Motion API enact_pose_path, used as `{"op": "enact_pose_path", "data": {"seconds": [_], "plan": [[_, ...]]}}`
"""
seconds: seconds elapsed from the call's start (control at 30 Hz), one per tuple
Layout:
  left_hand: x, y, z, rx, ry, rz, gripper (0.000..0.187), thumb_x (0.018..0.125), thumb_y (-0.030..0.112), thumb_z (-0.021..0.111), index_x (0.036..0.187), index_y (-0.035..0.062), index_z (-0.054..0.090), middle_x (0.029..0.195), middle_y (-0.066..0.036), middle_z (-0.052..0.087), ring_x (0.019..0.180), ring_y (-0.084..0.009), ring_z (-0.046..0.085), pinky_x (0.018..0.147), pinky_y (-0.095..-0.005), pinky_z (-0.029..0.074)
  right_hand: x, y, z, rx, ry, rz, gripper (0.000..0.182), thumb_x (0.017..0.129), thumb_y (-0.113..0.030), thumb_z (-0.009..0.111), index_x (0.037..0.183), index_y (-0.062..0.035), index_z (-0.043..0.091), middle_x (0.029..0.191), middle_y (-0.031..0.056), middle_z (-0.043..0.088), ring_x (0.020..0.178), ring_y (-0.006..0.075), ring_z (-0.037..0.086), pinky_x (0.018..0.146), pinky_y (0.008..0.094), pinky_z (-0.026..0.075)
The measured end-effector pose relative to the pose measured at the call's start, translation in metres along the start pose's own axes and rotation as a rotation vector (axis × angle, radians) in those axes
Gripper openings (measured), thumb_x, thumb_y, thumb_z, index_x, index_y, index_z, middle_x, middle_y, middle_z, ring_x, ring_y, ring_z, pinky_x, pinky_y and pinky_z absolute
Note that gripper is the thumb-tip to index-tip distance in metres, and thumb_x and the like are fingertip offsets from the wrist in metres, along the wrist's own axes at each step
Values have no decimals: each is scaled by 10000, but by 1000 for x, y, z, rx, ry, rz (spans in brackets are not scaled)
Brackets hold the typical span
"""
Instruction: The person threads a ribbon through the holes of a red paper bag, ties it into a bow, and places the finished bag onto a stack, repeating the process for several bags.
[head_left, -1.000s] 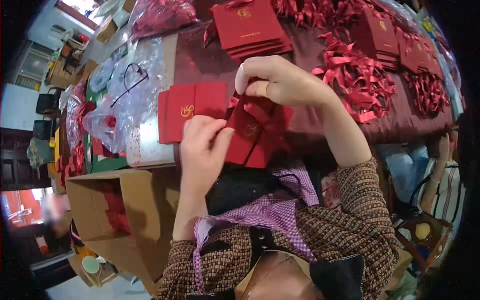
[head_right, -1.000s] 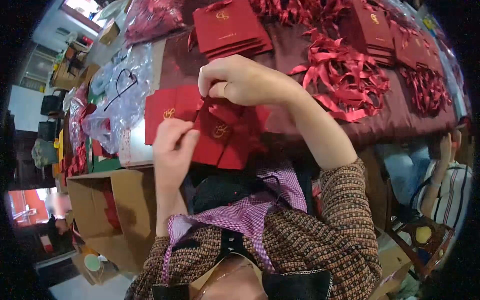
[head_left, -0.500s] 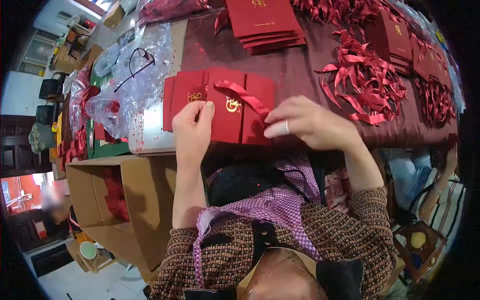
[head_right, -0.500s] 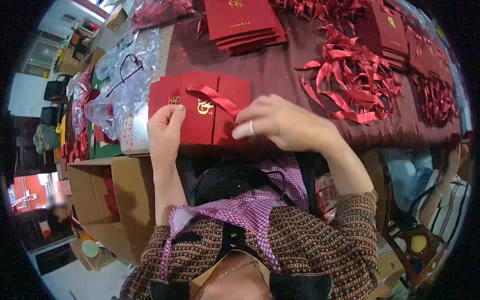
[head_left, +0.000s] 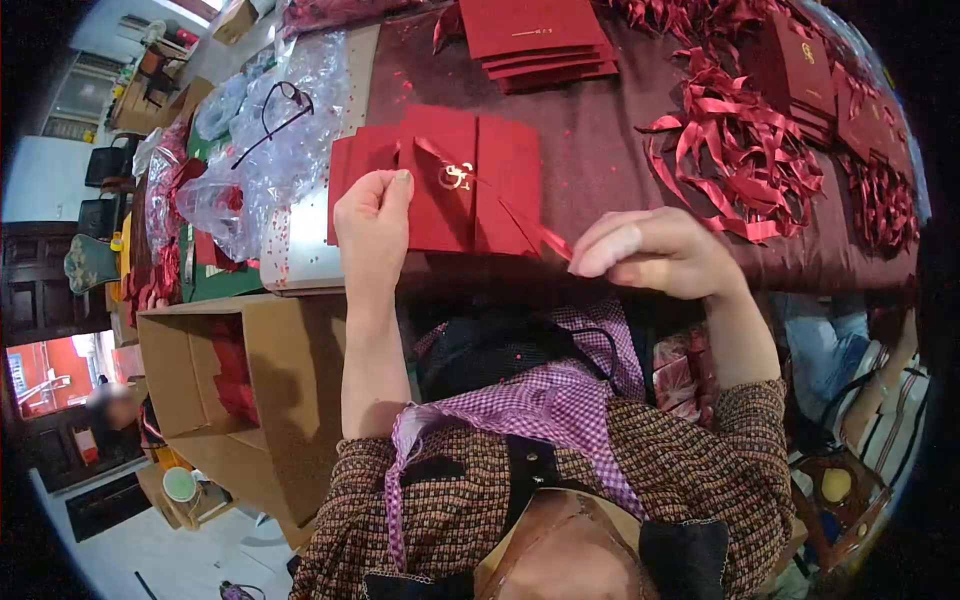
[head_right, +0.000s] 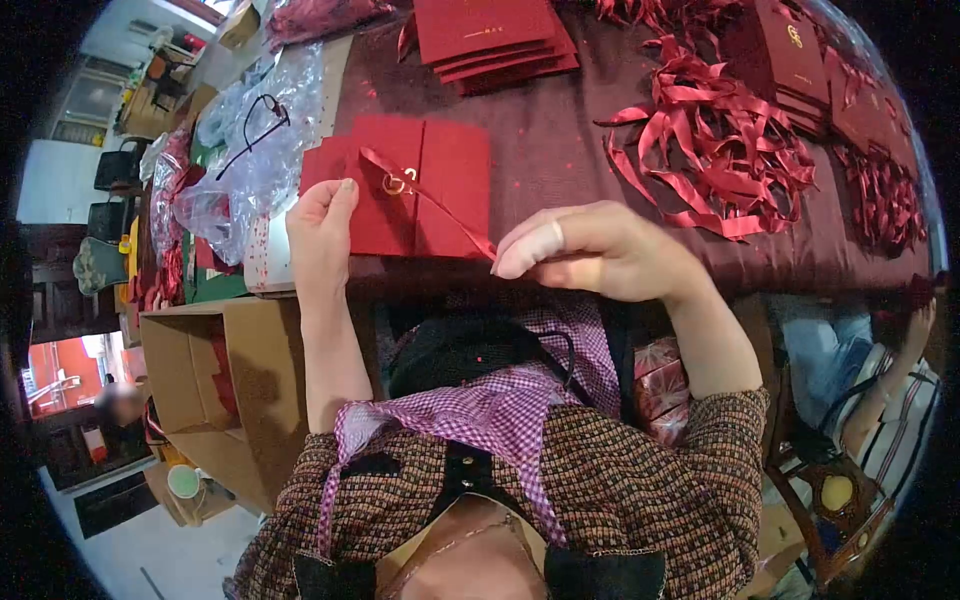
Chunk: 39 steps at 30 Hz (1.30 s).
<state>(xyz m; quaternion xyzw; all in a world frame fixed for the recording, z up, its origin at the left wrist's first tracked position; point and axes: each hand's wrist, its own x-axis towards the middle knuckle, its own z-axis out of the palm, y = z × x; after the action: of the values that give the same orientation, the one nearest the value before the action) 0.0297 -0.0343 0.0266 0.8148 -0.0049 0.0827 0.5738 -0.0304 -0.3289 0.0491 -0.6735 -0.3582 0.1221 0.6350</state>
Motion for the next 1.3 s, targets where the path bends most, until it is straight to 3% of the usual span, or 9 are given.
{"op": "enact_pose_path", "data": {"seconds": [0.07, 0.17, 0.37, 0.47, 0.73, 1.13, 1.23, 1.27, 1.3], "plan": [[2, -3, 2, 84, -15, 53, 207, 909, 133, 584, 866, -65, 624, 702, 20, 573, 662, -50, 471, 602, -224, 400, 1, -10, -8, 159, 13, -38, 217, 763, 44, 624, 978, 39, 651, 1032, 177, 651, 942, 260, 635, 840, 340, 489], [0, 6, 7, -14, -16, 12, 213, 913, 139, 581, 868, -63, 629, 709, 19, 586, 676, -54, 492, 605, -227, 404, 13, -20, -1, -65, 194, -59, 208, 761, 59, 628, 956, -5, 663, 1002, 138, 652, 926, 221, 627, 808, 312, 493], [-2, 10, 5, -354, -267, -202, 306, 868, 12, 575, 1163, -63, 551, 881, -8, 620, 769, -54, 536, 717, -208, 447, 28, 2, 5, -147, 452, -102, 111, 783, 14, 651, 889, -16, 661, 1064, 129, 633, 931, 165, 599, 784, 274, 487], [-5, 6, -1, -253, -363, -140, 426, 812, -65, 590, 1230, -62, 509, 841, 5, 572, 764, -53, 522, 702, -193, 431, 33, 5, 2, -196, 327, -156, 81, 804, 6, 633, 876, -18, 660, 1046, 131, 635, 899, 162, 601, 768, 269, 486], [-17, 20, -2, -245, -254, -150, 307, 812, -63, 610, 1116, -38, 575, 852, 4, 567, 767, -56, 517, 692, -188, 436, 49, 13, 31, 183, 442, 162, 175, 855, -32, 609, 1023, 8, 584, 917, 41, 608, 857, 101, 572, 757, 239, 473], [-22, 23, -1, -251, -233, -138, 264, 821, -42, 621, 1083, -34, 589, 876, -10, 582, 771, -59, 522, 695, -190, 447, 56, 26, 34, -100, 240, -3, 170, 790, 21, 656, 955, -18, 674, 923, 64, 640, 853, 142, 601, 756, 256, 476], [-23, 24, 2, -248, -247, -133, 264, 825, -39, 617, 1087, -36, 588, 881, -13, 584, 769, -59, 520, 691, -191, 446, 68, 18, 46, -253, 390, 55, 213, 778, 4, 676, 987, -20, 647, 934, 69, 647, 864, 136, 604, 755, 267, 482], [-24, 24, 3, -251, -253, -134, 266, 827, -39, 615, 1091, -37, 586, 884, -14, 585, 769, -59, 519, 688, -191, 445, 73, 23, 52, -248, 483, 62, 183, 761, -17, 682, 930, -23, 613, 837, 98, 632, 832, 256, 600, 744, 337, 485], [-25, 26, 4, -250, -255, -135, 266, 827, -39, 615, 1091, -37, 586, 884, -14, 585, 769, -59, 519, 688, -191, 445, 75, 25, 53, -247, 484, 63, 183, 761, -17, 682, 930, -23, 613, 837, 98, 632, 832, 256, 600, 744, 337, 485]]}}
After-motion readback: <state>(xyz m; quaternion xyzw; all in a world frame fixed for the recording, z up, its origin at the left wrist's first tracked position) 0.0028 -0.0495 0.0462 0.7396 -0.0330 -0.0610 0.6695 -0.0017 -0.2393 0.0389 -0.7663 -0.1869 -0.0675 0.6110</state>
